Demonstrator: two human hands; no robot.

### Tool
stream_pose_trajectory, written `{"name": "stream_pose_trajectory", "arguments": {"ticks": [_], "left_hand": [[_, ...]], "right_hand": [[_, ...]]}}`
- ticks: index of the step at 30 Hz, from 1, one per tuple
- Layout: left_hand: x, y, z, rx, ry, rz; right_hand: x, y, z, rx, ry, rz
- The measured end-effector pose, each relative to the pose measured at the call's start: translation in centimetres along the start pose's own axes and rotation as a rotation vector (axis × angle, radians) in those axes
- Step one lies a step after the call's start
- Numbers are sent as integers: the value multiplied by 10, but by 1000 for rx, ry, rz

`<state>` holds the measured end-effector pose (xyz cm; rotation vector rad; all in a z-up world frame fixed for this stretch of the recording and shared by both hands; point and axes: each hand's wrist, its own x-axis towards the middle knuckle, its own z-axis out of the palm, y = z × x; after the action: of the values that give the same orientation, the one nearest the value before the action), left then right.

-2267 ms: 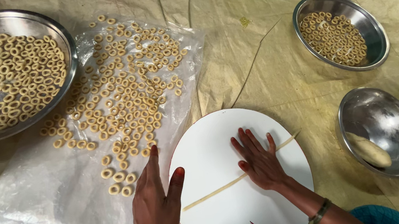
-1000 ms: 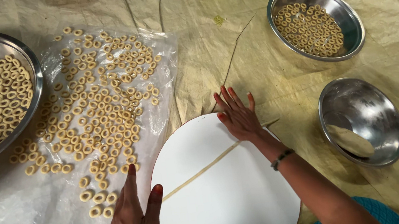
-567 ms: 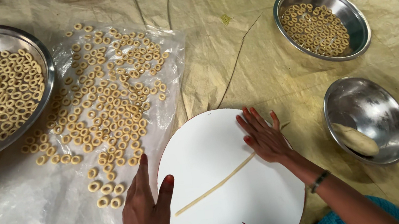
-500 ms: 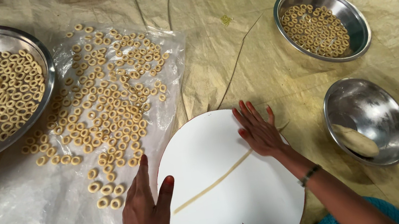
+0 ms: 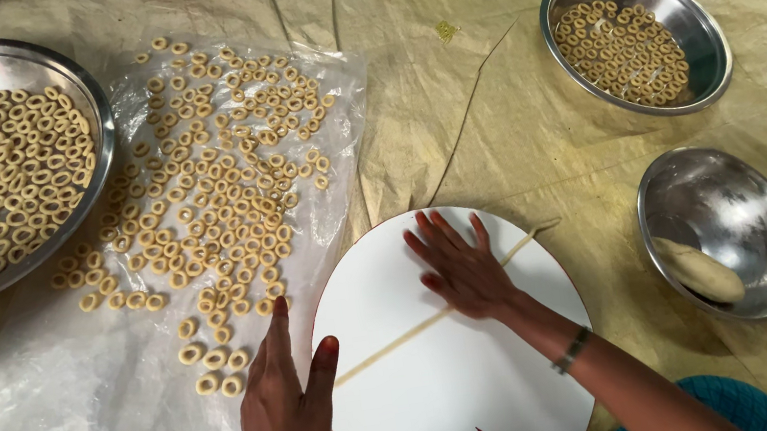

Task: The person rolls a thin rope of dough on a white circular board, then pinches off small segments and joins the ends to form small rings. The rings are placed on the board and a plastic sheet nearby. Metal bowls containing finished rings are visible.

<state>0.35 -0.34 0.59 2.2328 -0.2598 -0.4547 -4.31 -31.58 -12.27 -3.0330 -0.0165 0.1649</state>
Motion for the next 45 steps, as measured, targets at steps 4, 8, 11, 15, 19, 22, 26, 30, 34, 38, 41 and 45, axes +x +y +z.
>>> {"name": "stream_pose_trajectory", "arguments": {"ticks": [4,8,11,15,19,22,26,30,34,38,41,45], "left_hand": [[-3,1,1,6,55,99],[-3,0,7,-22,50,147],[-1,-3,8,-30,71,184],[2,-7,7,3,41,93],[2,-8,7,-2,73,120],[3,-6,8,5,71,113],[1,-3,8,-14,65,99],[0,-1,8,10,69,120],[-1,-3,4,25,89,105],[2,-5,3,25,84,79],[4,-6,6,15,72,73],[4,-8,6,26,114,175]], "right_hand": [[-44,1,-1,-61,-33,-28],[-37,1,5,-62,-4,-6],[3,2,6,-44,68,29],[49,1,3,18,111,125],[38,1,5,37,123,87],[-5,0,10,-23,76,20],[-45,-2,16,-104,80,-11],[-13,-3,13,-100,55,71],[41,-3,-2,3,90,141],[56,-17,-3,17,5,149],[24,-28,7,-52,51,44],[-29,-29,14,-117,89,-68]]}}
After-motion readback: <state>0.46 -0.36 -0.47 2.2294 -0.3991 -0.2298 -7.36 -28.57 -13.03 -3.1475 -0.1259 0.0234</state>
